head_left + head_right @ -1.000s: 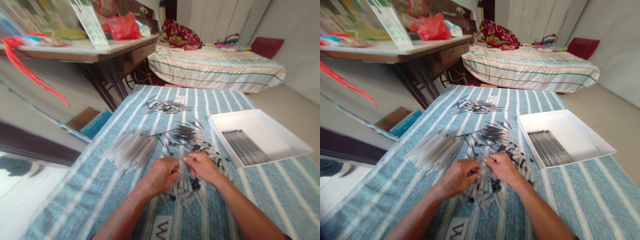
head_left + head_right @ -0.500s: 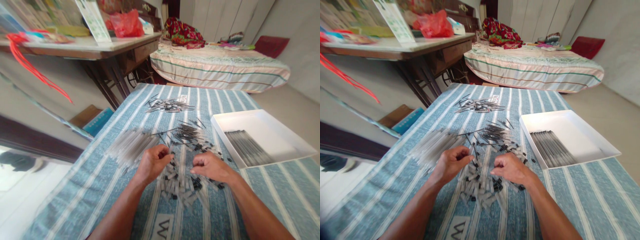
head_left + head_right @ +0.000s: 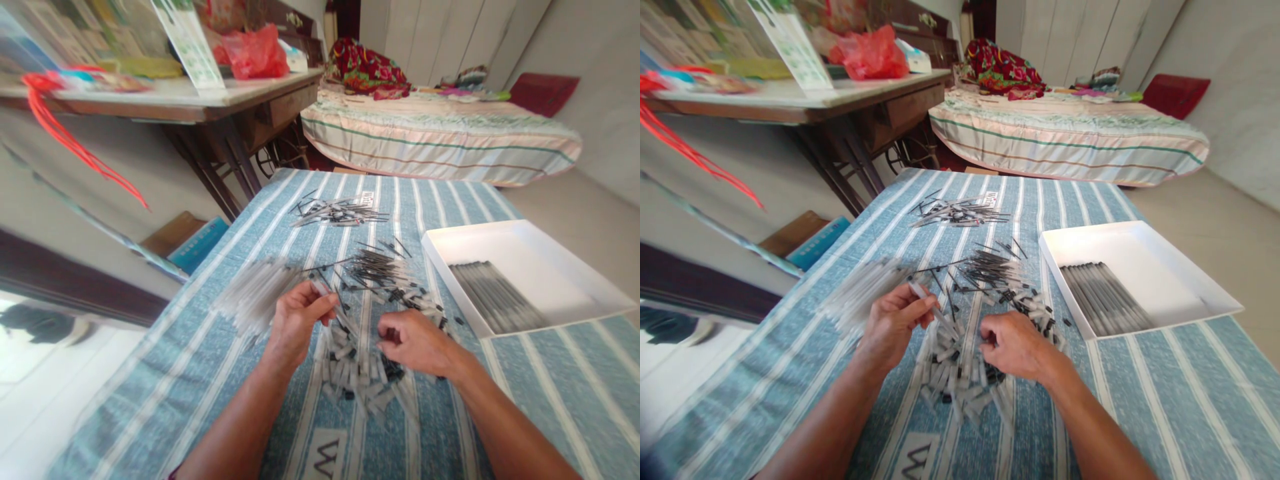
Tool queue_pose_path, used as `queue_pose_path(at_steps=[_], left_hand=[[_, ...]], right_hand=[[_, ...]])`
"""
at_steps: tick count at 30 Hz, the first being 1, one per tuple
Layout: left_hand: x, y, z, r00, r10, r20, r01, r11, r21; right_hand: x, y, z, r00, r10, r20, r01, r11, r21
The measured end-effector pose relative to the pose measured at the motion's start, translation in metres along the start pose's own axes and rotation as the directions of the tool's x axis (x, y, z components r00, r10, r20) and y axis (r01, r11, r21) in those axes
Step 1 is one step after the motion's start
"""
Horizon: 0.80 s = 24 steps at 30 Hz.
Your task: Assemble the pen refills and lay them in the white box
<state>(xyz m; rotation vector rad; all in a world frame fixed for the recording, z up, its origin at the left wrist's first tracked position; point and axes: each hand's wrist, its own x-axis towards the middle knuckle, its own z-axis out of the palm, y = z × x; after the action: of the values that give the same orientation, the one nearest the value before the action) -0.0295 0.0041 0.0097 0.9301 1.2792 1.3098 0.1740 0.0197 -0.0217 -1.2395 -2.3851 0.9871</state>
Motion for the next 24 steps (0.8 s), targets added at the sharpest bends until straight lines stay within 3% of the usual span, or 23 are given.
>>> queue_pose_path(at_steps=[10,19,24], left_hand=[[0.000,-0.007,-0.002,1.000,0.013,0.015,-0.012,0.999,-0.045],[-0.001,-0.004,0.002,1.000,-0.013,0.006,0.013,0.999,-0.046],[0.000,-0.008,0.000,0.997,-0.052,0.055,0.057,0.994,-0.094]], right_hand=[[0.001,-0.014,0.006,0.999,0.027,-0.046,-0.014,0.963,0.268],[0.002,-0.015,0.009,0.997,0.056,-0.060,-0.029,0.925,0.378],[0.002,-0.013,0.013,0.986,0.061,-0.153,-0.002,0.932,0.361]])
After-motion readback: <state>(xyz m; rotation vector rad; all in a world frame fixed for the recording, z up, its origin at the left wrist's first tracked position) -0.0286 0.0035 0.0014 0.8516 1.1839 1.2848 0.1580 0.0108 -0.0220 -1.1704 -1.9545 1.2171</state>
